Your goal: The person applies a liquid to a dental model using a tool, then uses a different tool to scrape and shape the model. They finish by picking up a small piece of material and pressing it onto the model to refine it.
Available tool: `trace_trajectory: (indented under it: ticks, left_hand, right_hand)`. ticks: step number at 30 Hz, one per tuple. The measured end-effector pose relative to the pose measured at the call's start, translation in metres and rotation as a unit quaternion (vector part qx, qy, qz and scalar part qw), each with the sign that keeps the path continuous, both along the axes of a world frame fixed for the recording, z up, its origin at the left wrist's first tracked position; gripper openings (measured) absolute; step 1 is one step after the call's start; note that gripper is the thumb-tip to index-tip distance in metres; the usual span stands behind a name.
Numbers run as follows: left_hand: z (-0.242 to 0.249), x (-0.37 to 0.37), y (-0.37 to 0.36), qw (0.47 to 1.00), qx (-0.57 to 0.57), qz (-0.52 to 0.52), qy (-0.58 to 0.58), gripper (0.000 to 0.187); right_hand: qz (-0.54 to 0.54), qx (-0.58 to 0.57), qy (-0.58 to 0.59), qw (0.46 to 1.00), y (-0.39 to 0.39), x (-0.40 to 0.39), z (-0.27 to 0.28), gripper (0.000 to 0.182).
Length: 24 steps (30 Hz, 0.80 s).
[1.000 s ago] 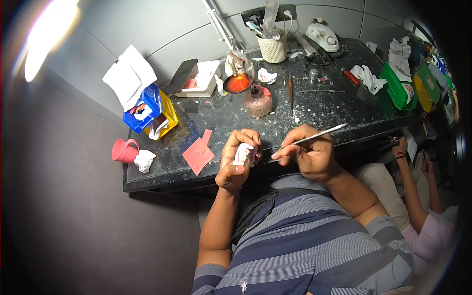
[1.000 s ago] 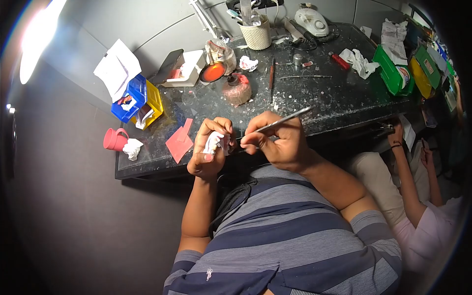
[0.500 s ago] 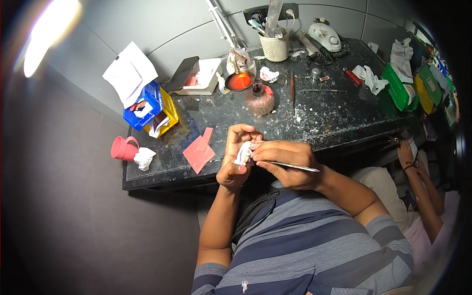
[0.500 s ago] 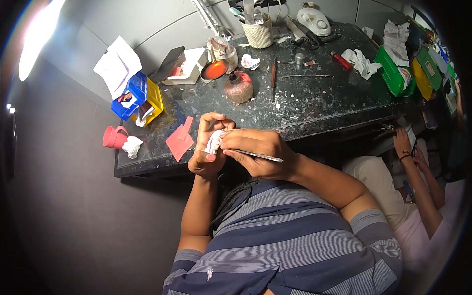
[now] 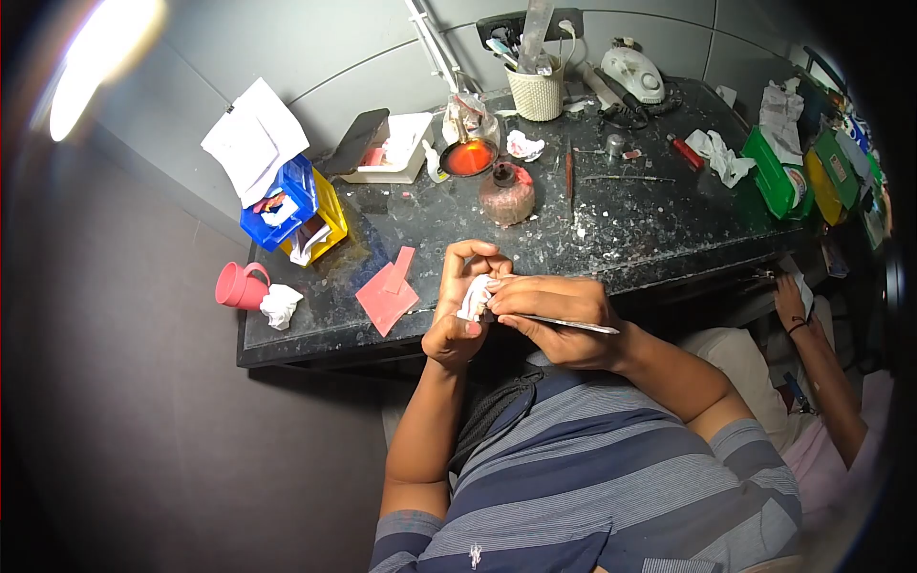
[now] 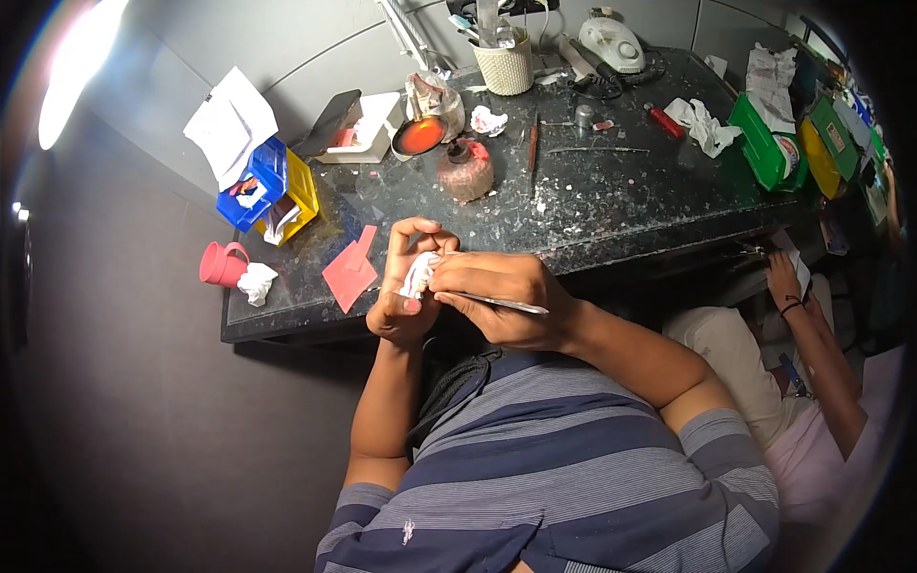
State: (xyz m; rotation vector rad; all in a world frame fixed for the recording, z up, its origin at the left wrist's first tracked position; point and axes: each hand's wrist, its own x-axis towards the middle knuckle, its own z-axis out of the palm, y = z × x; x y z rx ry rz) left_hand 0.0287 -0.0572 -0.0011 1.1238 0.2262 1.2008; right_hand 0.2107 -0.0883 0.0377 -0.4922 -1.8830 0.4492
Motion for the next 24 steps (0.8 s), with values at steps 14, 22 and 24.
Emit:
trace_trajectory:
  ticks: [14,22,24]
  left_hand:
    - [0.0003,0.0009,0.0,1.0,0.008,0.005,0.012,0.09]
    - [0.0065,0.0055,-0.0049,1.0,-0.002,0.031,-0.002,0.08]
    - [0.0034,0.0052,-0.0027,0.999,0.016,0.046,0.003,0.076]
  right_hand:
    - [0.015,-0.025,-0.005,1.0,-0.0007,0.0037,0.0022,0.016]
    - [-0.002,-0.025,-0.009,1.0,-0.0018,0.005,0.0026,0.015]
    - [-0.034,0.0,0.029,0.999,-0.0015,0.0003,-0.0013,0.015]
